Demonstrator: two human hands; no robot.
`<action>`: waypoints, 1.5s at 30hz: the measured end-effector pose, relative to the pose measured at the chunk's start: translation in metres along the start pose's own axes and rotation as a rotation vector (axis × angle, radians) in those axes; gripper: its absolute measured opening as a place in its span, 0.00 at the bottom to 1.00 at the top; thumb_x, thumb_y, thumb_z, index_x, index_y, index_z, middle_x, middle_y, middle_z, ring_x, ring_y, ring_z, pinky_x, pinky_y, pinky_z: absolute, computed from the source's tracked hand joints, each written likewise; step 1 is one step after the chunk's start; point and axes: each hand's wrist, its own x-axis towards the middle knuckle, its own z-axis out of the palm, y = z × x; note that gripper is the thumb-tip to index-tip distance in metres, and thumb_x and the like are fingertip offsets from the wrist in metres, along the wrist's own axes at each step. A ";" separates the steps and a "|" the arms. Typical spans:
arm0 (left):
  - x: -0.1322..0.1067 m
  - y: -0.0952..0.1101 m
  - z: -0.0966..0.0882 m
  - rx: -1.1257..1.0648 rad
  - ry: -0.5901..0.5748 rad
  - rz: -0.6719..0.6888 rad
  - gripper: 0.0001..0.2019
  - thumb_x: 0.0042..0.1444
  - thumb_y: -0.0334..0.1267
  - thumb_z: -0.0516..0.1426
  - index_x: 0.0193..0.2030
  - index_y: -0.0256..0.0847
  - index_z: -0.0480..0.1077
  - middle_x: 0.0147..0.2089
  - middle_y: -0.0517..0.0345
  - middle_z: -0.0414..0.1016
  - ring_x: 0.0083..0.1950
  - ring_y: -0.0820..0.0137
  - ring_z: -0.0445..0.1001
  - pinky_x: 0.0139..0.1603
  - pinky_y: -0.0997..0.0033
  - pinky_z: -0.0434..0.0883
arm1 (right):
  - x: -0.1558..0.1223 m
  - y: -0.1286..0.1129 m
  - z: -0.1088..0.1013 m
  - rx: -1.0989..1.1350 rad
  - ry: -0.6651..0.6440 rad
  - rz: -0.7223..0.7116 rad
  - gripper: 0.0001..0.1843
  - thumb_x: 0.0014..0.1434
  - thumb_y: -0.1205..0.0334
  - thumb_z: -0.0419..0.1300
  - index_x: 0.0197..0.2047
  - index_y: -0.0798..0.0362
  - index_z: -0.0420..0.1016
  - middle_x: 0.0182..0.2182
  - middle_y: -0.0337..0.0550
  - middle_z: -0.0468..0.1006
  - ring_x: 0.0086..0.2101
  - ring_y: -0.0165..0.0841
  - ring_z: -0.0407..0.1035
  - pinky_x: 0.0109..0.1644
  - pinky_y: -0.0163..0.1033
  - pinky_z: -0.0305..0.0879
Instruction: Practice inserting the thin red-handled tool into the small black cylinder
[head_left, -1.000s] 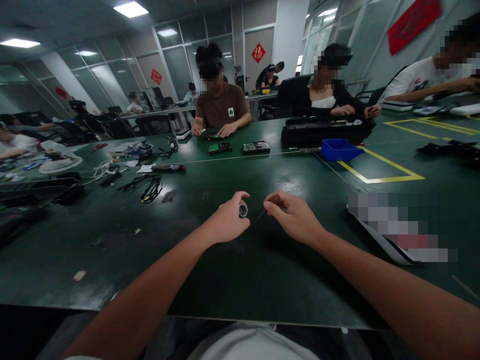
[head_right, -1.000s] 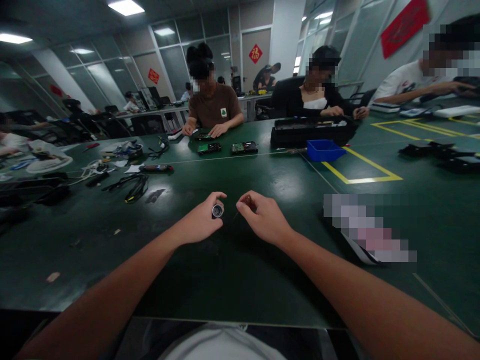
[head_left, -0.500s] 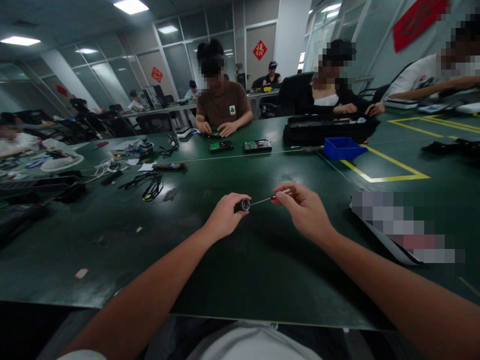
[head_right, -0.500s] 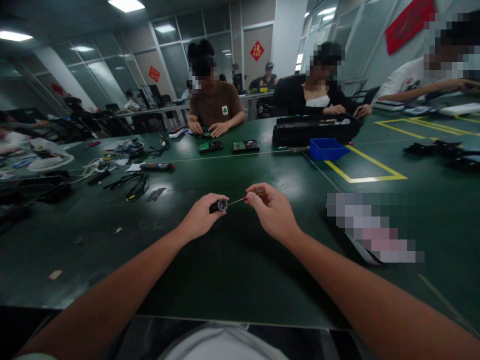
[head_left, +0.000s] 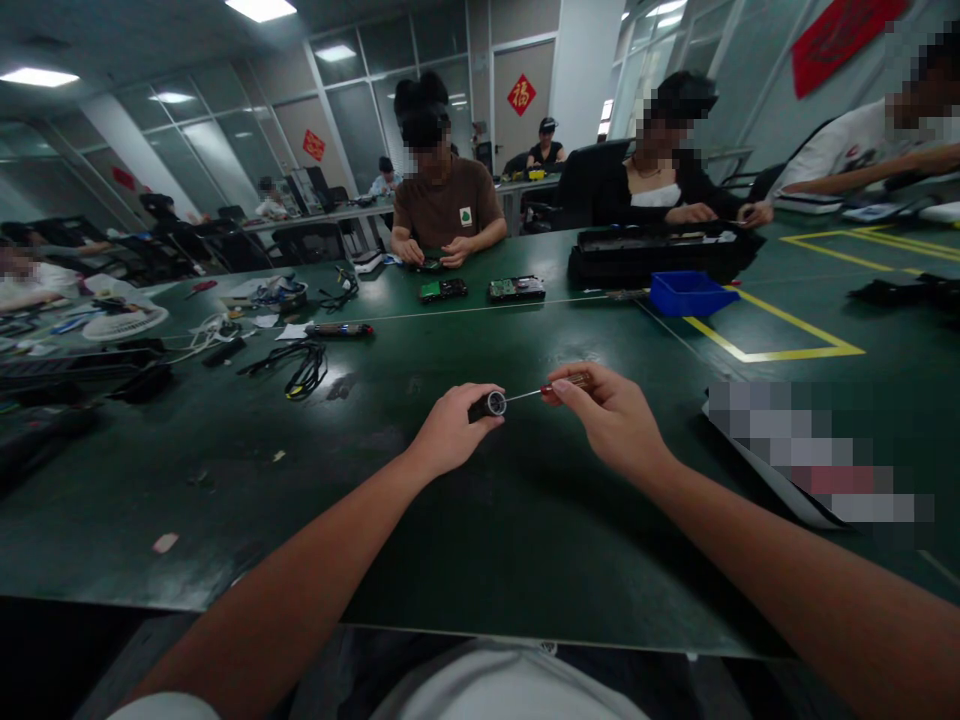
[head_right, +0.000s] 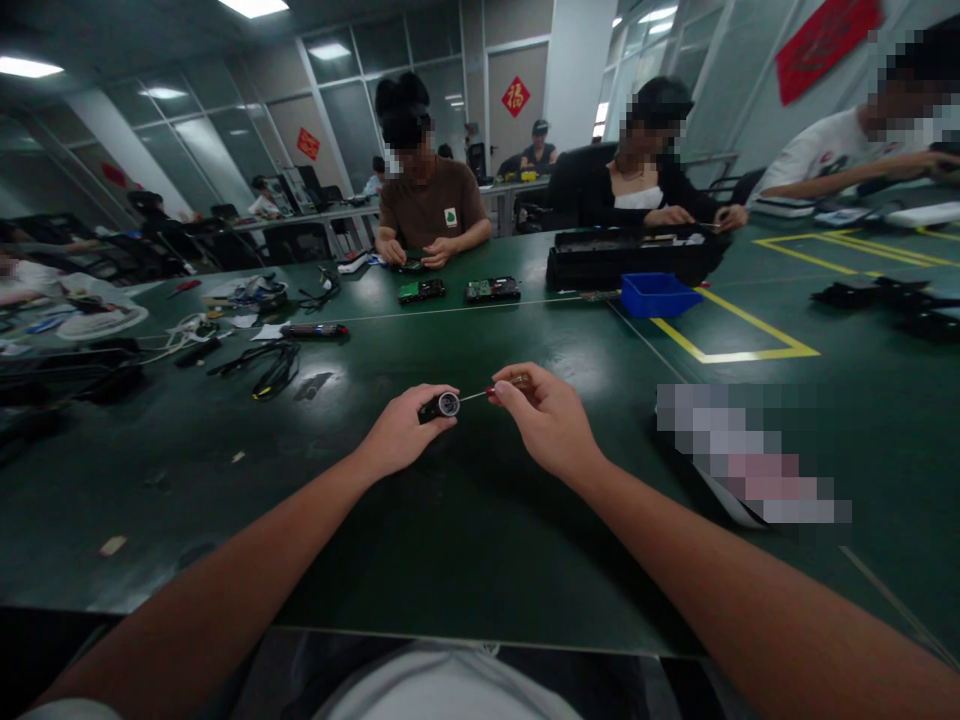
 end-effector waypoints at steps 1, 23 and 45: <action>0.000 0.000 0.000 -0.002 0.004 0.004 0.18 0.58 0.34 0.62 0.56 0.46 0.73 0.54 0.55 0.76 0.56 0.61 0.71 0.58 0.56 0.67 | 0.000 0.000 0.000 0.001 0.001 0.002 0.12 0.60 0.52 0.61 0.41 0.51 0.76 0.34 0.45 0.83 0.37 0.39 0.79 0.45 0.48 0.74; -0.001 -0.004 0.000 -0.017 0.018 0.015 0.19 0.58 0.34 0.63 0.56 0.47 0.73 0.53 0.55 0.76 0.55 0.62 0.72 0.59 0.56 0.67 | -0.002 0.001 -0.003 -0.173 -0.091 -0.110 0.11 0.64 0.53 0.59 0.43 0.50 0.75 0.34 0.43 0.82 0.36 0.38 0.77 0.40 0.43 0.70; 0.000 -0.005 0.000 -0.009 0.018 0.024 0.19 0.57 0.32 0.64 0.55 0.45 0.74 0.52 0.56 0.77 0.54 0.63 0.73 0.59 0.59 0.67 | -0.002 0.003 0.000 -0.077 -0.140 -0.063 0.14 0.69 0.53 0.50 0.41 0.50 0.73 0.27 0.39 0.74 0.31 0.34 0.70 0.38 0.43 0.66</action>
